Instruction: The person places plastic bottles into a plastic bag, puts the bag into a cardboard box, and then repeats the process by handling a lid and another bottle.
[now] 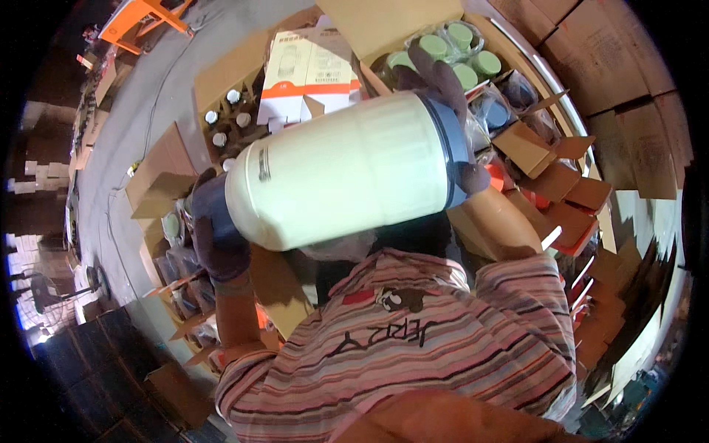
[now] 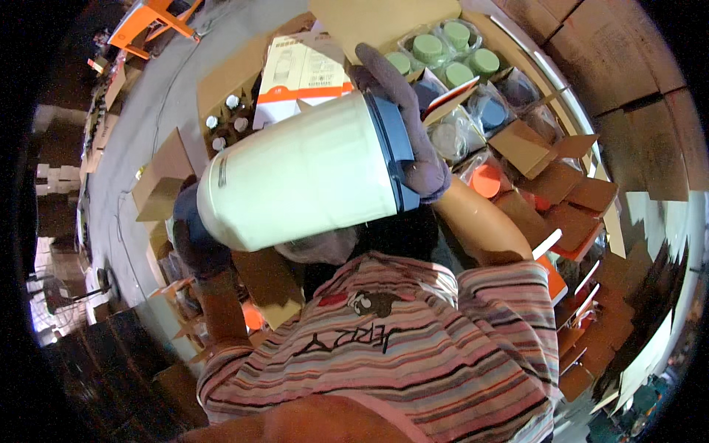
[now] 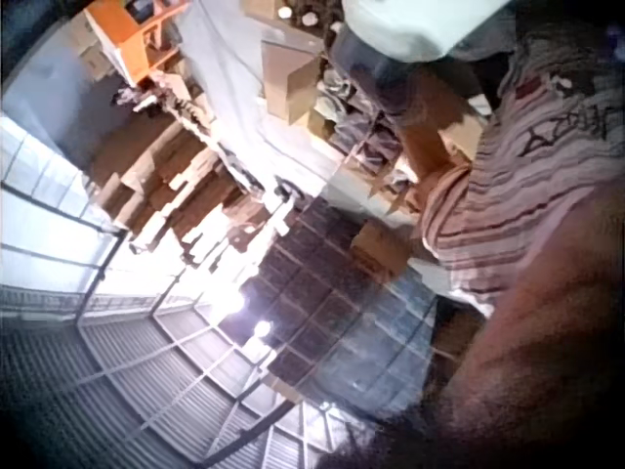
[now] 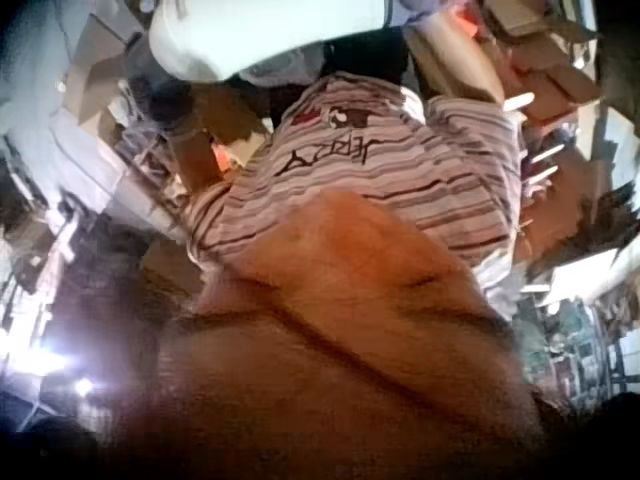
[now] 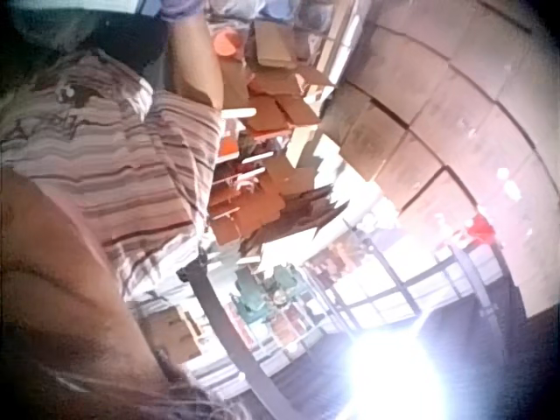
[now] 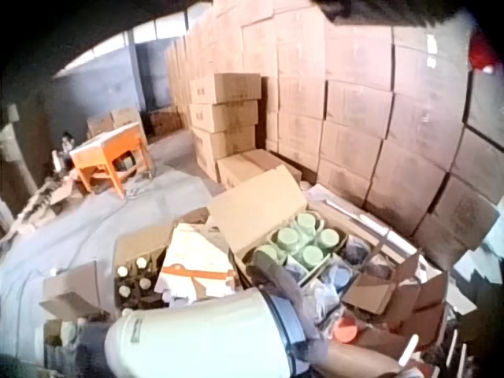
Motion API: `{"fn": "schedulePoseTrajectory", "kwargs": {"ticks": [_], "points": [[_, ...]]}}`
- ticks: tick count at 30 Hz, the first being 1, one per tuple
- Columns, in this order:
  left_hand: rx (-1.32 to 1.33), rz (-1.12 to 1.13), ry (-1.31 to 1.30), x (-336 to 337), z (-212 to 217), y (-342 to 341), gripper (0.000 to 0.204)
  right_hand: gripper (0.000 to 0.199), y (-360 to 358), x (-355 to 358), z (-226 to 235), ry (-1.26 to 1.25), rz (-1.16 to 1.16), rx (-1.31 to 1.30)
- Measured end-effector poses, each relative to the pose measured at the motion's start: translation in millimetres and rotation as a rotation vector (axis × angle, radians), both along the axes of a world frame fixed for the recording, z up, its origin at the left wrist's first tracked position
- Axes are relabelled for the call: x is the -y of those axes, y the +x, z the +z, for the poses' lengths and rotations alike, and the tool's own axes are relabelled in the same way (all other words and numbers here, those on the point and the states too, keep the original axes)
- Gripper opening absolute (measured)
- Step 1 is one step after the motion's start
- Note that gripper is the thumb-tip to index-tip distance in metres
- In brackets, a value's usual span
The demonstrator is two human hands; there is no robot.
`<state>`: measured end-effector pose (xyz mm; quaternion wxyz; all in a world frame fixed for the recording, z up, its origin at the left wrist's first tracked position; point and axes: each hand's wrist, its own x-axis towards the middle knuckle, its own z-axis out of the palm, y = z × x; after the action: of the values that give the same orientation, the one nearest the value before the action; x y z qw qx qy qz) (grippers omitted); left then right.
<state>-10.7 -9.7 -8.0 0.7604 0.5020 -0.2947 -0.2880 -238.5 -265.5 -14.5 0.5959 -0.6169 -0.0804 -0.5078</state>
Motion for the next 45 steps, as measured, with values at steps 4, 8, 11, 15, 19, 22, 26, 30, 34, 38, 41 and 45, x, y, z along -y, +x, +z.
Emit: {"fn": "schedulePoseTrajectory", "kwargs": {"ticks": [4, 8, 11, 15, 19, 22, 26, 30, 34, 38, 41, 45], "points": [[0.053, -0.305, -0.393, 11, -10, 5, 0.07, 0.08, 3, 10, -2, 0.091, 0.039, -0.105], [0.66, -0.423, -0.457, 36, -8, 25, 0.055, 0.077, 1, 16, -1, 0.095, 0.018, -0.244], [0.207, -0.174, -0.151, 21, -3, 3, 0.046, 0.084, -4, 10, 11, 0.022, -0.068, -0.381], [-0.399, 0.046, 0.073, 15, -12, -4, 0.045, 0.121, -13, 11, 35, -0.524, -0.088, -0.382], [-0.192, 0.113, 0.133, 17, -13, -4, 0.055, 0.109, -11, 22, 27, -0.438, -0.05, -0.407], [-0.302, -0.02, -0.098, 15, -13, -3, 0.051, 0.109, -11, 25, 16, -0.292, 0.083, -0.398], [0.115, 0.164, -0.07, 14, -6, -9, 0.049, 0.099, 4, 17, -6, 0.202, 0.195, -0.261], [0.555, 0.224, -0.079, 27, 10, 1, 0.051, 0.093, -14, -23, 16, 0.705, 0.095, -0.511], [0.096, -0.025, -0.217, 9, -14, 9, 0.074, 0.103, -29, 12, 22, 0.104, 0.048, -0.439], [-0.27, -0.276, -0.06, 15, 4, 9, 0.077, 0.115, -30, 18, 38, -0.611, -0.224, -0.255], [0.132, 0.102, 0.188, 19, 7, 12, 0.076, 0.12, -12, 24, 23, -0.68, -0.291, -0.057], [0.361, 0.046, 0.03, 18, 12, 14, 0.076, 0.106, -11, 17, 5, -0.091, 0.002, -0.121]]}}
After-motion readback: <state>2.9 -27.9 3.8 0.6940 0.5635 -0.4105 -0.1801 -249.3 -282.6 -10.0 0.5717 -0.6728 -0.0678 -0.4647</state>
